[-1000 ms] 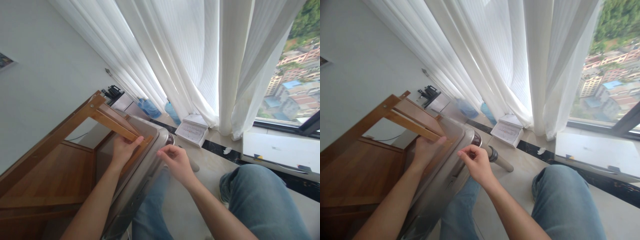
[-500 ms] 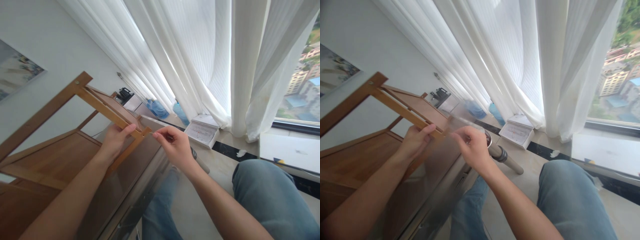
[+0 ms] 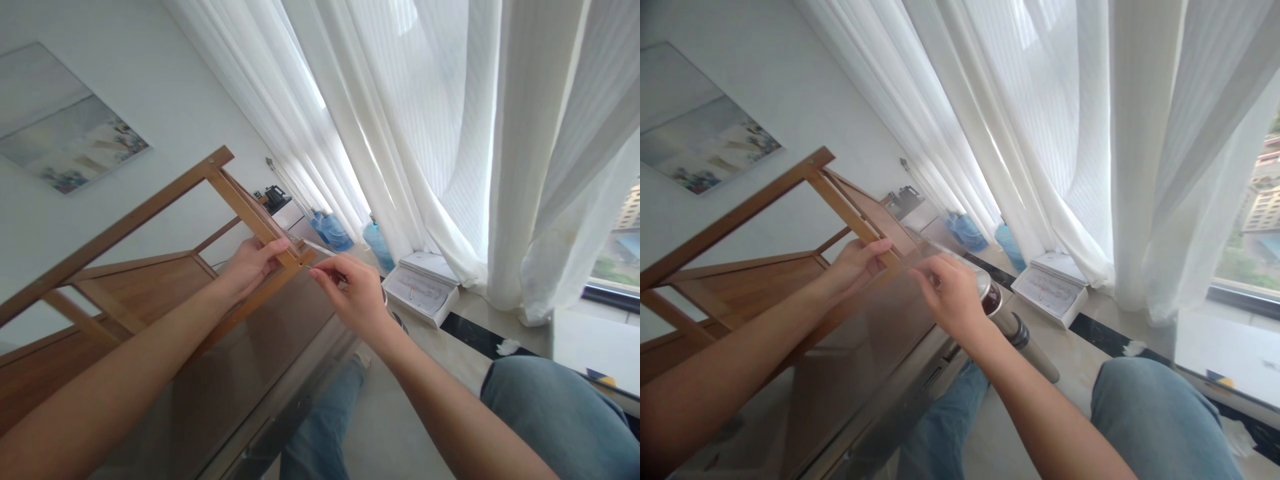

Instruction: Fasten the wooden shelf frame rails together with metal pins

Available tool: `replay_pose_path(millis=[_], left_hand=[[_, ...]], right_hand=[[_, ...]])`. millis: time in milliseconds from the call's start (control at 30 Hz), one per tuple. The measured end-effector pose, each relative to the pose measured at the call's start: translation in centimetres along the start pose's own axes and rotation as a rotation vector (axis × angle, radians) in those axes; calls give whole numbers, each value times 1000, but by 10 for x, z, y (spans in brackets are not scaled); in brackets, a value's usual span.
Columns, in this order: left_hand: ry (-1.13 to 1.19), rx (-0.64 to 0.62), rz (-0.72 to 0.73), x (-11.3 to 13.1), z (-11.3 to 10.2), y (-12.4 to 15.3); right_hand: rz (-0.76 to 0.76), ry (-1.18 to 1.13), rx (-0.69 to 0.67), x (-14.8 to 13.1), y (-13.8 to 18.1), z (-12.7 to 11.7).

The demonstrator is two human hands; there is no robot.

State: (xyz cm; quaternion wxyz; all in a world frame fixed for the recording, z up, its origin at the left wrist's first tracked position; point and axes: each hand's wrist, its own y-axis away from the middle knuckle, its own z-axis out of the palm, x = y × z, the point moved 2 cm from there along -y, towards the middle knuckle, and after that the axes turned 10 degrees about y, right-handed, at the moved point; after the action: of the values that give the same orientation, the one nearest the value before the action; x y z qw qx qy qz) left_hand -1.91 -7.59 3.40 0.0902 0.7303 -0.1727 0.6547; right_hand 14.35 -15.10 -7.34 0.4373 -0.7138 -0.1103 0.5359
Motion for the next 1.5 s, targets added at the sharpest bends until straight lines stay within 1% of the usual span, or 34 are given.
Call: replay_pose_path(millis=[233,500,667,833,900,1033,1167,1233,1400,1500], left_hand=[[43,16,12,-2,-1,-1],[16,-19,40,-8,-6,-3],[13,-23,71,-13,-5,-2],[-85,30,92,-22,1,2],[-170,71,121,-28,1,4],[-321,143,143,-45,6,10],[-393,129,180,-58,19,19],[-443,124,185,-66,25,22],[-486,122,165,-87,29,25],[-504,147,174,-94,28,26]], right_hand=[[-72,82,-39,-3,-4,8],[-99,245,-94,-6,-10,15],[-123,404,-143,-13,-8,17],[-136,572,-159,-16,-4,16],[-122,567,-171,-13,0,16],[-77,476,-182,2,18,15],[59,330,-190,24,40,14],[104,303,-202,33,49,13],[142,309,-237,47,62,10],[159,300,-247,50,67,10]])
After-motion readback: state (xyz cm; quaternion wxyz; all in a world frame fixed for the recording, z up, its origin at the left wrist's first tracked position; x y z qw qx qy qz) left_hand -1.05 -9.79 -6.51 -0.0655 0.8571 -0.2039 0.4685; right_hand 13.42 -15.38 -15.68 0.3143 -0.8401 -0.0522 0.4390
